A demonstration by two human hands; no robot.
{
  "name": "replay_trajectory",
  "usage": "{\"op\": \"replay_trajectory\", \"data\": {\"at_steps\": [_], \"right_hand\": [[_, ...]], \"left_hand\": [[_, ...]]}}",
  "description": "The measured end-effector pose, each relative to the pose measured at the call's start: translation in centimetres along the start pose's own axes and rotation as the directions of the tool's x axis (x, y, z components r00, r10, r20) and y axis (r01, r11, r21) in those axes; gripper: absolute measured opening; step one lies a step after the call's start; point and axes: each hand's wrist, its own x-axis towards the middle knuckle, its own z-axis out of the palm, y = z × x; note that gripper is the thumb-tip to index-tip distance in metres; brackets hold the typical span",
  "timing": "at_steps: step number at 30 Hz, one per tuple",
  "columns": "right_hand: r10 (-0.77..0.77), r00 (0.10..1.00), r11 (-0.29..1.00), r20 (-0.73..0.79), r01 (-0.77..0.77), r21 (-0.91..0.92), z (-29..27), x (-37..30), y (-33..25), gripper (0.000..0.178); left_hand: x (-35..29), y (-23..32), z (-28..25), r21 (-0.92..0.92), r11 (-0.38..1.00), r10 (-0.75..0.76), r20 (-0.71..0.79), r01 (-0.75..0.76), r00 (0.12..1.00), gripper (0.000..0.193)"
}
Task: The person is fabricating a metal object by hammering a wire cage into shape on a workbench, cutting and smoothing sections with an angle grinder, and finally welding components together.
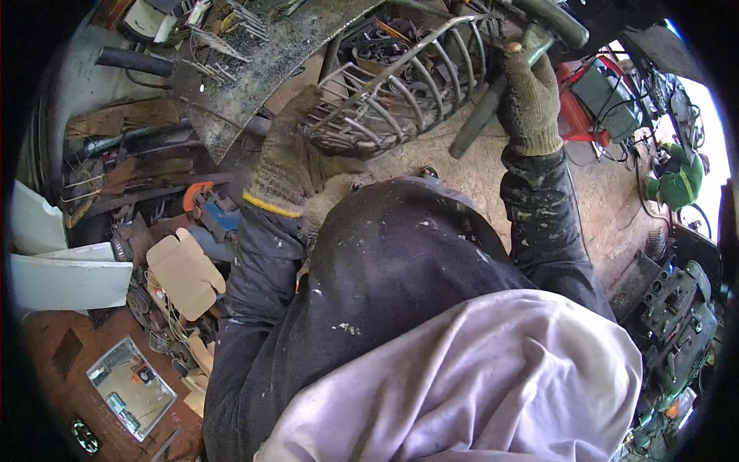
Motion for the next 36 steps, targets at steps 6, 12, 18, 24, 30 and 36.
{"op": "replay_trajectory", "data": {"at_steps": [6,12,18,24,30,36], "right_hand": [[0.088,0.993,0.996,-0.08,-0.086,0.029,-0.2,0.1,0.0,0.033],[0.186,0.98,0.973,-0.073,-0.174,0.149,-0.2,-0.4,0.3,0.031],[0.262,0.963,0.953,-0.071,-0.246,0.177,0.5,-0.9,0.4,0.033],[0.313,0.948,0.93,-0.056,-0.294,0.219,0.5,-1.3,0.6,0.03],[0.316,0.946,0.931,-0.071,-0.295,0.213,0.4,-1.8,-0.1,0.029],[0.299,0.95,0.948,-0.085,-0.286,0.143,-0.6,-1.7,0.9,0.028]], "left_hand": [[0.4,-1.0,0.2,0.391,0.919,0.189,-0.317,-0.054,0.929,0.074],[0.0,0.3,0.1,0.827,0.533,0.563,-0.189,-0.178,0.804,0.041],[0.1,2.7,3.4,0.843,-0.239,0.459,0.535,-0.481,0.71,0.031],[-0.1,3.4,7.2,0.785,0.617,0.221,-0.108,-0.053,0.969,0.027],[0.9,3.7,6.0,0.895,0.434,0.191,0.021,-0.104,0.981,0.023],[1.2,3.3,6.9,0.89,0.455,0.1,-0.05,-0.001,0.994,0.031]]}}
